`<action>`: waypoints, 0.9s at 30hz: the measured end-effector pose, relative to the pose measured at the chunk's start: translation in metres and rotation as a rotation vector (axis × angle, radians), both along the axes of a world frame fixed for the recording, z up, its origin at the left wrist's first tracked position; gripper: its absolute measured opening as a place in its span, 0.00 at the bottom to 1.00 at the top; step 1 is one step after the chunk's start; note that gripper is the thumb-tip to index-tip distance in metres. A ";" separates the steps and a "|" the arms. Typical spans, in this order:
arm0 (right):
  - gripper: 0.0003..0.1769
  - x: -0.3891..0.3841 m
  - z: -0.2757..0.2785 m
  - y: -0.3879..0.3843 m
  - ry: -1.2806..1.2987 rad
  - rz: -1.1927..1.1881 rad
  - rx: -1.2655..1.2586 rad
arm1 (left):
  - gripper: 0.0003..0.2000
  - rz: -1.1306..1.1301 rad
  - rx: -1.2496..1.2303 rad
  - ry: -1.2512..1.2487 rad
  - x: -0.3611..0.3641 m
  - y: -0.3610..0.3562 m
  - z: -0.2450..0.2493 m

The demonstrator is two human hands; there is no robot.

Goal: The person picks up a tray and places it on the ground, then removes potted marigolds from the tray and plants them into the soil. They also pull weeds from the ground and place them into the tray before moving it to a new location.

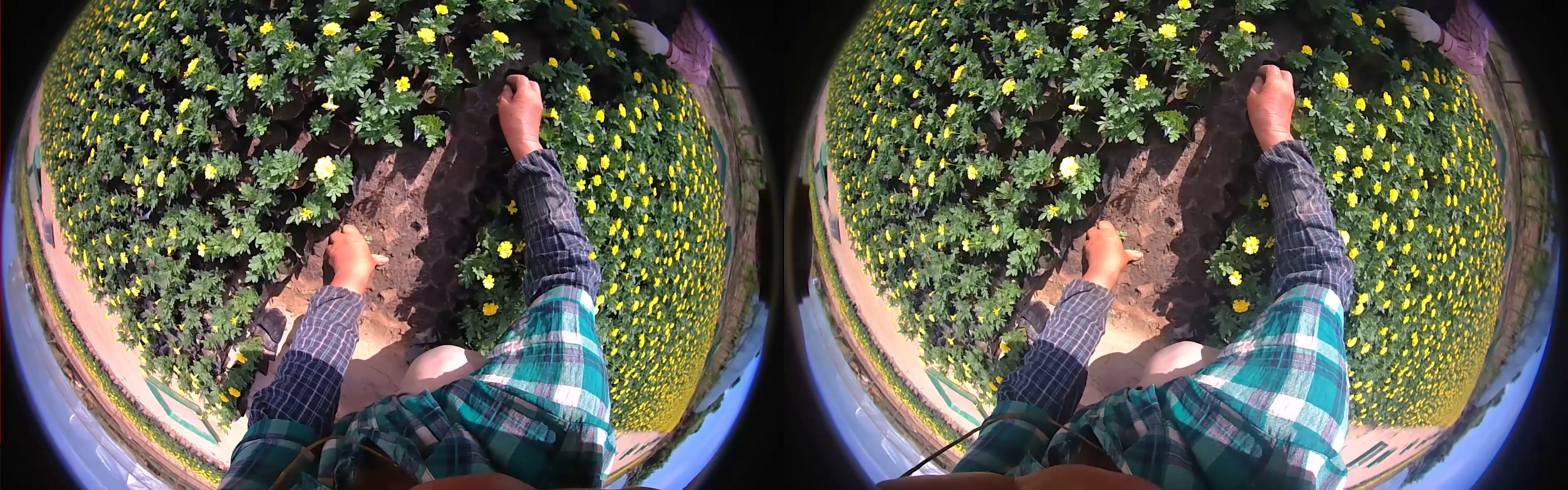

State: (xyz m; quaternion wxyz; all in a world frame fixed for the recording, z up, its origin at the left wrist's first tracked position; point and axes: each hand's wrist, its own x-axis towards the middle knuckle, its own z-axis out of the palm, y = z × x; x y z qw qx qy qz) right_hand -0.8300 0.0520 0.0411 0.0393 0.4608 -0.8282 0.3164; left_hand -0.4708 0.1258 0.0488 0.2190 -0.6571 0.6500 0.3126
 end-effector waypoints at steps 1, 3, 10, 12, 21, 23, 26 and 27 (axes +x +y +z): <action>0.09 -0.010 -0.005 -0.005 0.005 -0.002 -0.007 | 0.41 -0.009 -0.003 -0.012 0.000 0.000 0.001; 0.13 -0.027 -0.021 -0.016 0.026 -0.211 0.206 | 0.42 -0.022 -0.002 -0.023 -0.001 0.000 0.001; 0.14 -0.038 -0.027 -0.033 0.028 -0.281 0.206 | 0.43 -0.025 -0.008 -0.016 0.002 0.002 -0.004; 0.10 -0.035 -0.009 -0.038 0.034 -0.274 0.066 | 0.43 -0.018 -0.007 -0.017 -0.001 0.000 0.001; 0.09 -0.078 -0.029 -0.084 -0.109 -0.140 0.198 | 0.41 -0.045 -0.045 -0.022 0.002 0.003 -0.008; 0.10 -0.088 -0.047 -0.078 -0.078 -0.166 0.099 | 0.41 -0.034 -0.042 -0.015 0.002 0.003 -0.009; 0.09 -0.092 -0.042 -0.071 -0.092 -0.278 -0.038 | 0.43 -0.065 -0.039 -0.018 0.006 0.006 -0.013; 0.10 -0.098 -0.038 -0.071 -0.072 -0.338 -0.096 | 0.43 -0.067 -0.050 -0.012 0.006 0.006 -0.014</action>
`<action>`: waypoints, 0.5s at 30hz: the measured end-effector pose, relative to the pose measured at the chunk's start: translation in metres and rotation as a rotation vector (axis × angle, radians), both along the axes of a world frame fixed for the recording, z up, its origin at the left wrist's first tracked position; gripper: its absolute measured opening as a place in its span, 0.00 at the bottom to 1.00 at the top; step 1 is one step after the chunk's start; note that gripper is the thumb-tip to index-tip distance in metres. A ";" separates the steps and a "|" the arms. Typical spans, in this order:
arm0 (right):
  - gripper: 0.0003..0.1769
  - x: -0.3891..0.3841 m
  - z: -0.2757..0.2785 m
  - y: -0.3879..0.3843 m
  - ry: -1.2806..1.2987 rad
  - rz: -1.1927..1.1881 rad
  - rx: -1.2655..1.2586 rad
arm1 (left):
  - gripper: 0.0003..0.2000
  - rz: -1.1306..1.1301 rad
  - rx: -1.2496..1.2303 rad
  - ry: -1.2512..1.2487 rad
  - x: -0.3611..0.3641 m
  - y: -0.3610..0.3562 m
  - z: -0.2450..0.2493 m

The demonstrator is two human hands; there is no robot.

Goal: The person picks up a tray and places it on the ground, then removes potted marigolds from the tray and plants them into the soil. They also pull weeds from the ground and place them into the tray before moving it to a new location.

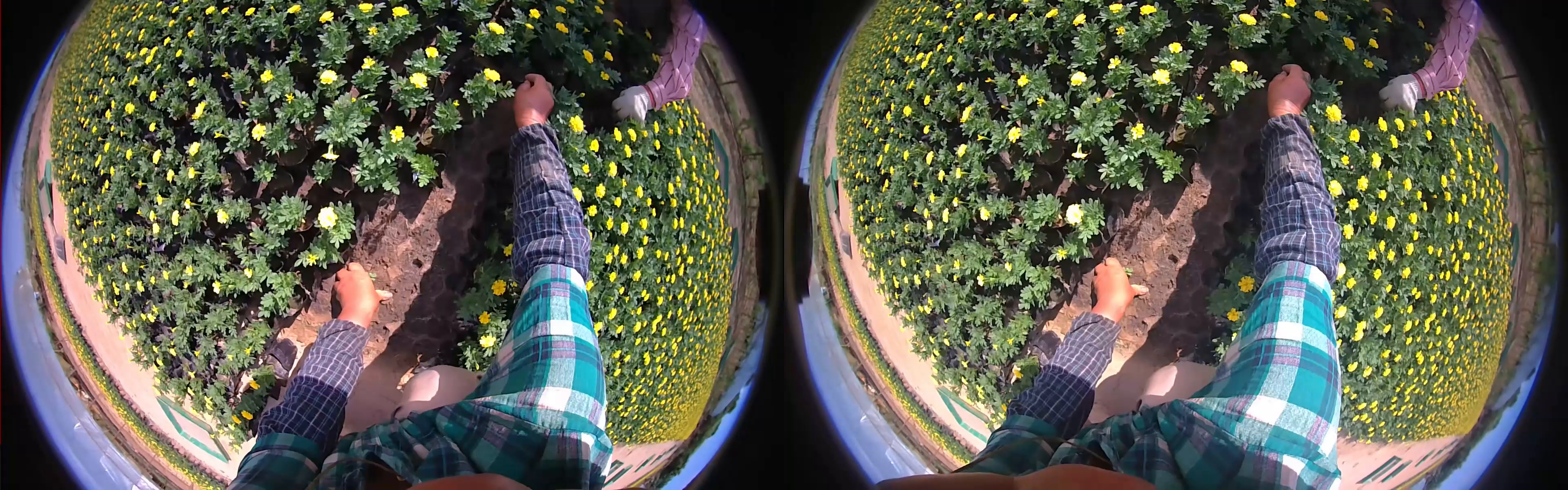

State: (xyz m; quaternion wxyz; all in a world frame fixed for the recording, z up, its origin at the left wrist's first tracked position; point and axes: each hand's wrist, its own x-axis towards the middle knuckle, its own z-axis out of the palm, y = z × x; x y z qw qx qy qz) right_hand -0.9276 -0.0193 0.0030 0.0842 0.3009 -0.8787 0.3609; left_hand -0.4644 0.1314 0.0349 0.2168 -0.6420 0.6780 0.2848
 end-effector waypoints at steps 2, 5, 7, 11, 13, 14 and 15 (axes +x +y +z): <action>0.13 -0.022 0.000 -0.001 0.043 -0.112 -0.008 | 0.43 0.002 -0.008 0.000 0.001 0.000 -0.001; 0.19 -0.047 -0.001 -0.002 0.022 -0.146 0.118 | 0.42 0.003 -0.010 0.009 0.000 0.001 0.000; 0.22 -0.069 -0.014 -0.007 -0.002 0.001 0.293 | 0.42 0.021 -0.008 0.023 -0.002 0.000 0.002; 0.25 -0.073 -0.008 -0.017 -0.117 -0.021 0.393 | 0.42 0.029 0.003 0.011 -0.002 -0.001 -0.001; 0.26 -0.083 -0.016 -0.024 -0.224 -0.028 0.469 | 0.42 0.024 -0.006 0.010 -0.002 -0.001 0.002; 0.27 -0.090 -0.019 -0.026 -0.328 -0.041 0.545 | 0.42 0.025 -0.004 0.006 -0.003 -0.001 0.003; 0.27 -0.105 -0.036 -0.026 -0.331 -0.042 0.548 | 0.41 0.047 0.020 0.007 -0.004 -0.002 0.008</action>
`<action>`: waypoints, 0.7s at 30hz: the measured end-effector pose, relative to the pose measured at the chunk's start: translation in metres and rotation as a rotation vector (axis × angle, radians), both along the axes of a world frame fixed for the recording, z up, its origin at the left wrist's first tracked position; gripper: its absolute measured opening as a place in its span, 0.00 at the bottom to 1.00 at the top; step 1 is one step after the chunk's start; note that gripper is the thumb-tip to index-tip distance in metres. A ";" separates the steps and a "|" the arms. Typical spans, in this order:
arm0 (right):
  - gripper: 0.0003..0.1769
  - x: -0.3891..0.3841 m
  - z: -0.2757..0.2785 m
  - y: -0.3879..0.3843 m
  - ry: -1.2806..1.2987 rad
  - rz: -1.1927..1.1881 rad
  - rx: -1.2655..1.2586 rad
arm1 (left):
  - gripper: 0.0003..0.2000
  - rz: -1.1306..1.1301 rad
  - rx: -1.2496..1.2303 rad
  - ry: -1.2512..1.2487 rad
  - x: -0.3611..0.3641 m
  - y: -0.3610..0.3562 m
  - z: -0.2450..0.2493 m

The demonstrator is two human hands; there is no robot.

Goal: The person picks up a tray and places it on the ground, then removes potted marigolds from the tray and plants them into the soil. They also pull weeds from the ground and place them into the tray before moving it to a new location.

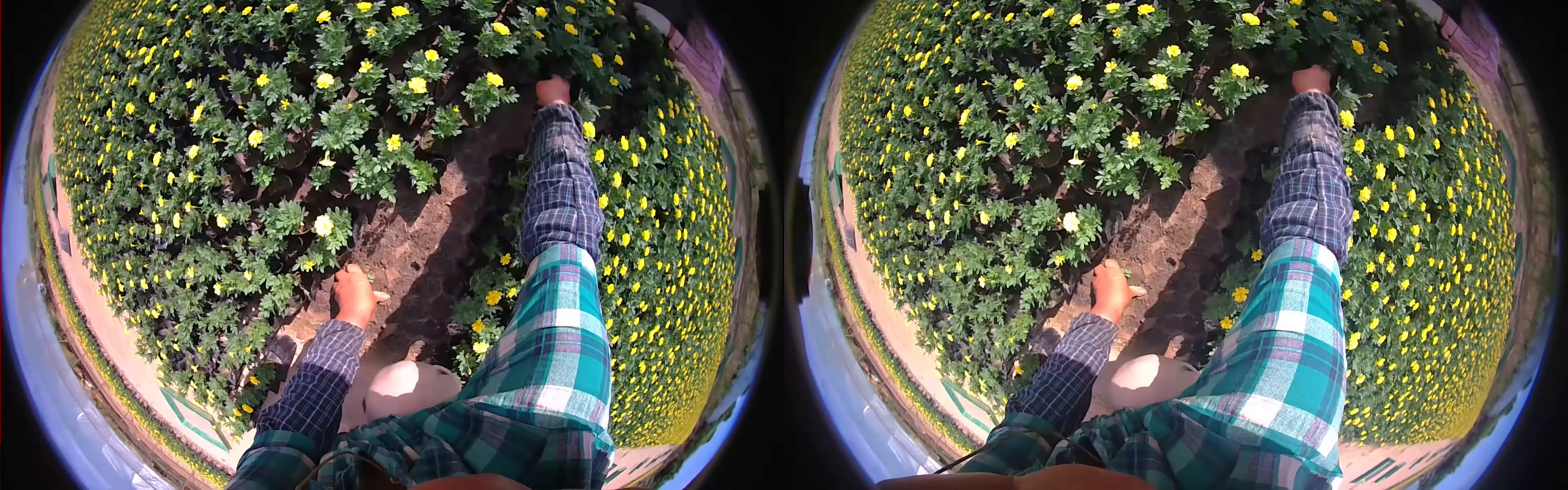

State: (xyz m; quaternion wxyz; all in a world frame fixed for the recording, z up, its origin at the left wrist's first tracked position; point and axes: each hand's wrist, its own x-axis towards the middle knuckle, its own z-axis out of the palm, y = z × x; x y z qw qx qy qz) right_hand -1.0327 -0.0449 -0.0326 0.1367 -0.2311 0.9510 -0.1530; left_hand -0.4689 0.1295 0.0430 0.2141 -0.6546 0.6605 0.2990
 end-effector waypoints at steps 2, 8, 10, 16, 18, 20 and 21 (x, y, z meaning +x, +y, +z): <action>0.26 -0.039 -0.050 0.008 -0.046 0.220 -0.039 | 0.41 0.006 0.023 0.000 -0.004 -0.003 0.002; 0.27 0.020 0.025 0.017 -0.223 -0.045 -0.346 | 0.41 -0.005 0.015 -0.009 -0.006 -0.002 0.003; 0.28 0.020 0.025 0.017 -0.241 -0.062 -0.354 | 0.38 0.010 -0.011 0.020 -0.006 -0.002 0.005; 0.23 0.019 0.039 0.033 -0.592 -0.274 -0.651 | 0.38 0.012 0.003 0.011 -0.009 -0.003 0.009; 0.21 0.016 0.048 0.042 -0.552 -0.410 -0.954 | 0.39 0.000 0.017 -0.005 -0.006 -0.002 0.002; 0.20 -0.011 0.030 0.051 -0.415 -0.376 -0.789 | 0.42 -0.014 0.025 -0.022 -0.005 -0.003 0.001; 0.20 -0.056 -0.012 0.064 0.043 -0.081 -0.447 | 0.42 -0.007 0.027 -0.013 -0.005 -0.003 0.001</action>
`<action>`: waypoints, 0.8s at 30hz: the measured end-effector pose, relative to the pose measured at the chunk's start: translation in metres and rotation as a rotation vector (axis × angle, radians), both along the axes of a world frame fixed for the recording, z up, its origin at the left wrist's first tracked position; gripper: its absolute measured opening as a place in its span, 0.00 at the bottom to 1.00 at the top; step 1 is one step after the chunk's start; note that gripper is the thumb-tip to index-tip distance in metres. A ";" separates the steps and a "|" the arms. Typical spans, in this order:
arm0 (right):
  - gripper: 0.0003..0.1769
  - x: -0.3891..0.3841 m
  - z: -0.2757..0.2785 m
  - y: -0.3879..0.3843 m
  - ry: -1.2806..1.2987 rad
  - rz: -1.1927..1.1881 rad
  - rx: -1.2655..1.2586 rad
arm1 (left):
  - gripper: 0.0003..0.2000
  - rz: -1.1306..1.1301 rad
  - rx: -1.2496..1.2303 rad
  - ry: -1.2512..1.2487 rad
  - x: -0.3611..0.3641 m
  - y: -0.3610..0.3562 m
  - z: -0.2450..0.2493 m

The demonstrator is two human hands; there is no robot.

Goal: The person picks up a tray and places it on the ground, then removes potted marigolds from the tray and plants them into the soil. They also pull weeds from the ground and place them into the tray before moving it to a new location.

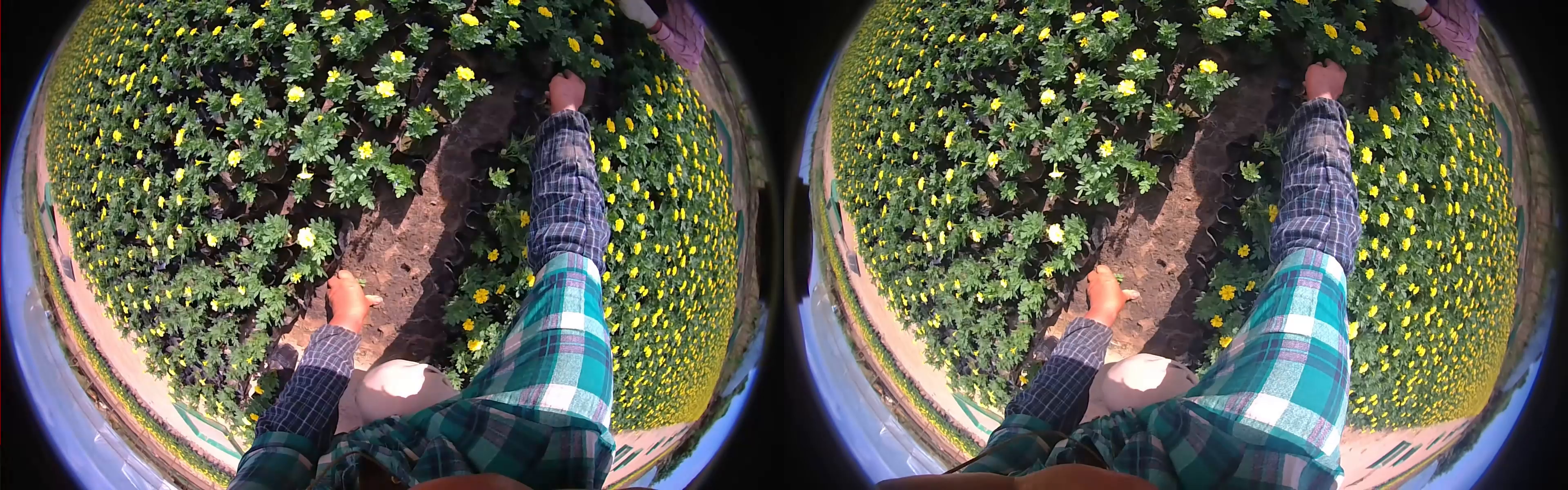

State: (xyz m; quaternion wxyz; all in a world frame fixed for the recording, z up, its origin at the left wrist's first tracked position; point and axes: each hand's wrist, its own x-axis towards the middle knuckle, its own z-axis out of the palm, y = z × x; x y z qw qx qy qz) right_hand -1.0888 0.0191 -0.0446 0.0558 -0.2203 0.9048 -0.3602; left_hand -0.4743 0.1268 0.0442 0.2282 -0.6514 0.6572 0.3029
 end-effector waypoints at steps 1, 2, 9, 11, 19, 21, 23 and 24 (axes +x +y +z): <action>0.21 0.019 0.029 0.000 0.483 0.181 0.378 | 0.42 0.009 0.003 0.008 0.000 0.000 0.000; 0.23 0.025 0.071 0.001 0.428 0.515 1.124 | 0.42 0.012 0.003 0.006 0.001 0.001 0.000; 0.21 -0.045 -0.022 0.008 0.254 0.236 0.662 | 0.42 -0.004 -0.010 -0.006 0.000 0.000 0.002; 0.22 -0.021 0.002 0.005 0.198 0.171 0.588 | 0.41 0.002 -0.005 0.002 -0.002 -0.003 0.003; 0.16 -0.048 -0.007 0.023 -0.365 0.162 0.103 | 0.33 0.079 0.009 0.009 -0.008 -0.003 0.009; 0.15 -0.005 0.057 0.018 -0.795 -0.207 -0.531 | 0.34 0.073 0.012 0.013 -0.008 -0.001 0.009; 0.17 0.023 0.087 0.013 -0.766 -0.129 -0.534 | 0.34 0.072 0.009 0.013 -0.005 -0.002 0.007; 0.18 0.040 0.101 0.011 -0.652 0.023 -0.389 | 0.38 0.036 0.008 0.006 -0.003 -0.001 0.005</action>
